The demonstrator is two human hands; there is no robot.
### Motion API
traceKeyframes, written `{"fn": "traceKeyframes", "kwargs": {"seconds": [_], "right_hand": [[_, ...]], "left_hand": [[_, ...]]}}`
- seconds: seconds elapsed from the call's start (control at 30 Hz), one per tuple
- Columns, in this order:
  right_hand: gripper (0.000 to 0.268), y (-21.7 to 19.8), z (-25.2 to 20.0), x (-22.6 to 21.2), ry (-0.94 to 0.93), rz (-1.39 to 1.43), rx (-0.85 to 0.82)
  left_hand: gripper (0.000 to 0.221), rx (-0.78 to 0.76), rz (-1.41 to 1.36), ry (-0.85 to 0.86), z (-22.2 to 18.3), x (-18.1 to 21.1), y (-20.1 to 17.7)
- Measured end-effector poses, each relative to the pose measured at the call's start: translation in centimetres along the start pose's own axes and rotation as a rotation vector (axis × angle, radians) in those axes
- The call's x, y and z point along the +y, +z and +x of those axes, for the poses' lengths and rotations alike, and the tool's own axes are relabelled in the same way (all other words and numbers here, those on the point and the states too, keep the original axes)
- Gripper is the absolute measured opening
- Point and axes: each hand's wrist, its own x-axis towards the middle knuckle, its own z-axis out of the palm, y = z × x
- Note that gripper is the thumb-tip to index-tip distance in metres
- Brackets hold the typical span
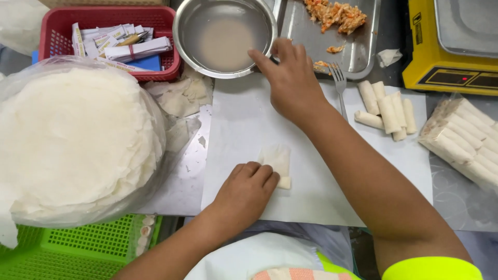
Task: Wrapping spring rolls by placing filling on a wrapper and rolling it tightly into a cylinder.
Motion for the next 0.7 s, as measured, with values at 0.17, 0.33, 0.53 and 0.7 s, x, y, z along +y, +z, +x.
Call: {"fn": "traceKeyframes", "kwargs": {"seconds": [0.17,0.33,0.53,0.7], "right_hand": [[0.055,0.8,1.9,0.5,-0.054,-0.082,0.026],[0.059,-8.9,-2.8,-1.7,-0.072,0.378,-0.123],[0.100,-5.2,-14.5,-1.0,-0.128,-0.237,-0.896],[0.116,-1.3,-16.2,-3.9,-0.308,-0.436,-0.207]], "left_hand": [[0.040,-0.015,-0.112,-0.024,-1.3,0.4,-0.9],[0.045,-0.068,-0.181,-0.054,-2.2,0.9,-1.5],[0.033,0.027,-0.114,-0.053,-2.5,1.9,-1.7],[0.037,0.055,-0.089,-0.061,-2.6,2.2,-1.6]]}}
